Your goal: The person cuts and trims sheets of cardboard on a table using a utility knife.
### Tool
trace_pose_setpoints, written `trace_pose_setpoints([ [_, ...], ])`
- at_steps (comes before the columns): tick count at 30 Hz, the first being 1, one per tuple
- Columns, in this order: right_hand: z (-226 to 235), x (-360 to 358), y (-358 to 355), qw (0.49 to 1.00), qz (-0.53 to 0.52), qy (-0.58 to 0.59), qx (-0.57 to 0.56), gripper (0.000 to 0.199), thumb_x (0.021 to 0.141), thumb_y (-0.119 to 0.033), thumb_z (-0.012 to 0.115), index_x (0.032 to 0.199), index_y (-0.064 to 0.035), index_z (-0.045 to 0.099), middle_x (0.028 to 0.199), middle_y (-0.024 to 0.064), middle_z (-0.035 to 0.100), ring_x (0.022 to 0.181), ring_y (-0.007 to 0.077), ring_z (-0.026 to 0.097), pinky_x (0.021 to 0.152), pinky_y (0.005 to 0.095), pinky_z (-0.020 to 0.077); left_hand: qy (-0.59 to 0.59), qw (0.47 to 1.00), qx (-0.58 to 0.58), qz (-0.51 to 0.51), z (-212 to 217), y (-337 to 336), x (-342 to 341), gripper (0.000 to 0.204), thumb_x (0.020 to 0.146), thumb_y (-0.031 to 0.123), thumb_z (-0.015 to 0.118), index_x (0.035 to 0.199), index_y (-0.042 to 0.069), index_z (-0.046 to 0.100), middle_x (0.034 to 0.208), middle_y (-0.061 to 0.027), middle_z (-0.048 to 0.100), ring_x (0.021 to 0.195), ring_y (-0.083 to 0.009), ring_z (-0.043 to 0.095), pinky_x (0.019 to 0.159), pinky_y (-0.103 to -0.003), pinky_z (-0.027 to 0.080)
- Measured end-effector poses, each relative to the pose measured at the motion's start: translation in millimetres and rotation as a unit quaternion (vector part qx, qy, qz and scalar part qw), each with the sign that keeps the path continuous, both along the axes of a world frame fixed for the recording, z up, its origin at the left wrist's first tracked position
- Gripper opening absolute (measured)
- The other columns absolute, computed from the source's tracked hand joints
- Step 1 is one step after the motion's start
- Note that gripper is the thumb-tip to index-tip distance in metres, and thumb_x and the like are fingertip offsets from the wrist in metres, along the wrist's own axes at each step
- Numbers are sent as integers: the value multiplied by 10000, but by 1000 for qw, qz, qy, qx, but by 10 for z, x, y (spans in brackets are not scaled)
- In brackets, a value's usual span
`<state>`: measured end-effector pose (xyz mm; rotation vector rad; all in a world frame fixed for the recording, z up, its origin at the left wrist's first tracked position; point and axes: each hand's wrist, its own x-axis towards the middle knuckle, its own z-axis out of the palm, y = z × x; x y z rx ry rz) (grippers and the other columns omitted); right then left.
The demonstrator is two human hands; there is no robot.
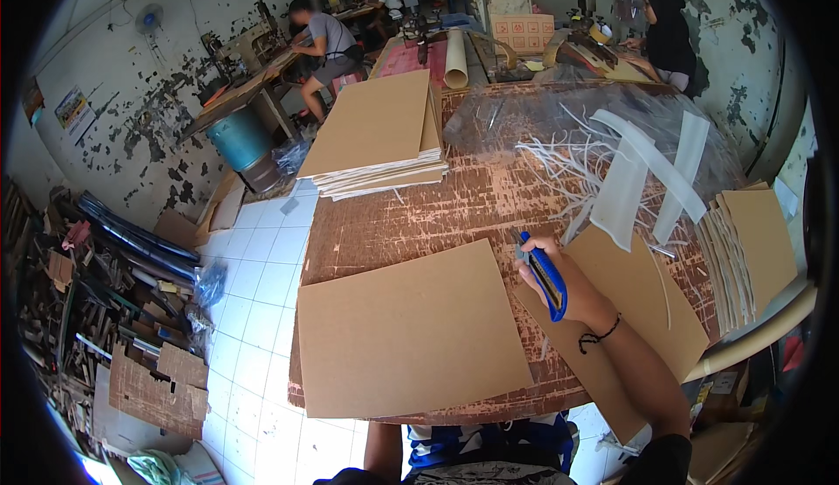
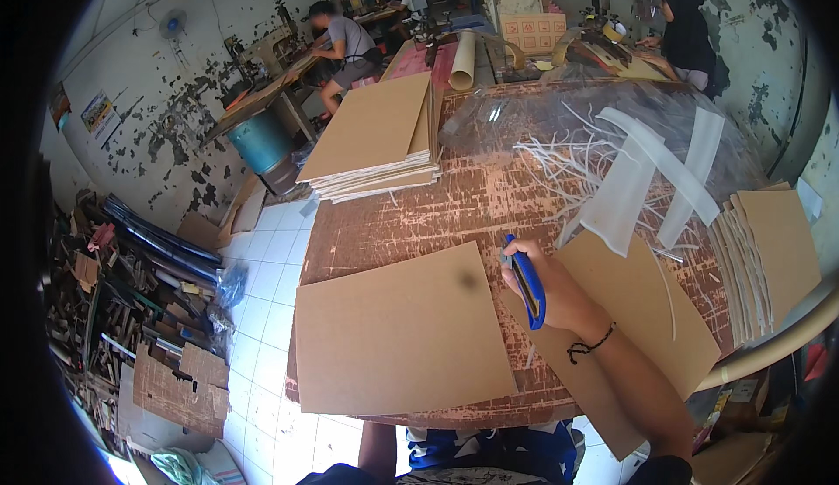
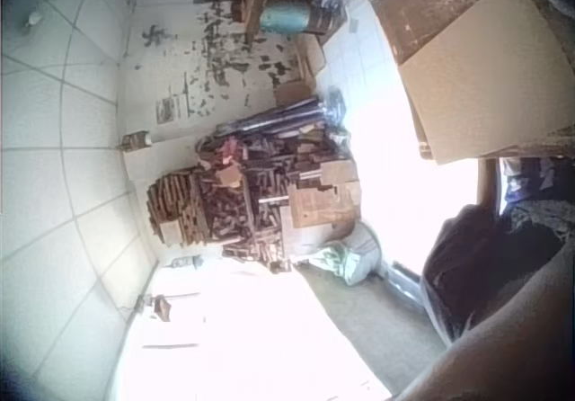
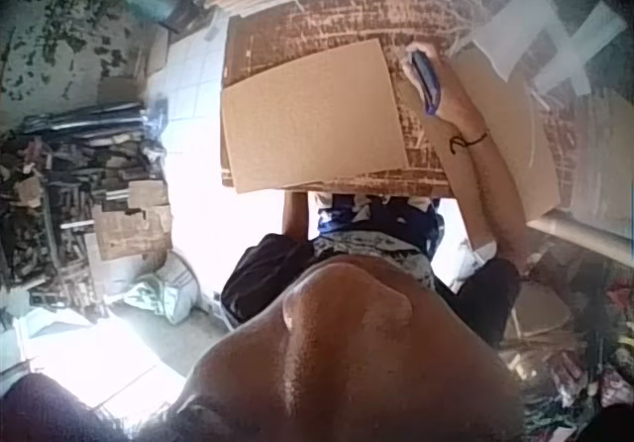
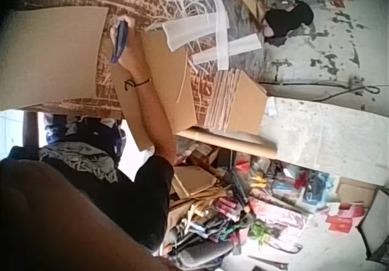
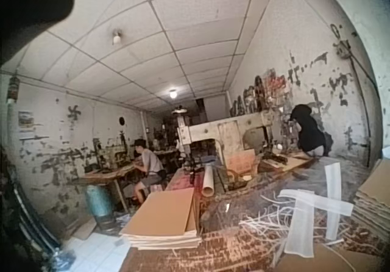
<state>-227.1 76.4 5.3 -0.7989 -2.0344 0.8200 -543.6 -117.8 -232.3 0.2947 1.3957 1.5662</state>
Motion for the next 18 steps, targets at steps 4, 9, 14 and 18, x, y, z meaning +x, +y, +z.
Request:
trace_pose_setpoints([
  [4,4,-13,-7,1000,0,-9,5,371,989,-115,664,1268,-93,421,967,89,642,858,229,664,783,373,521,1,1000,1,2,4,-19,-39,390,1016,283,618,1332,55,601,1315,-138,658,1215,-303,613,1058,-381,465],
  [9,-5,-4,-11,1000,-6,-12,15,374,991,-121,664,1272,-89,419,949,88,637,851,231,658,774,378,518,5,1000,0,-2,4,-44,-98,393,1015,284,620,1335,58,600,1317,-138,657,1217,-304,612,1061,-383,463],
  [14,-30,14,-10,1000,-4,-10,-2,362,998,-129,656,1272,-93,422,946,87,634,844,237,653,774,380,513,24,1000,2,1,84,-143,-183,395,1014,286,623,1339,62,600,1319,-138,657,1218,-305,612,1063,-385,461],
  [18,-2,14,3,1000,-1,-2,0,350,1000,-131,652,1269,-100,430,937,85,635,826,237,647,768,382,511,38,999,8,-2,118,-128,-257,398,1013,287,624,1341,64,599,1321,-138,656,1220,-306,611,1065,-387,460],
])
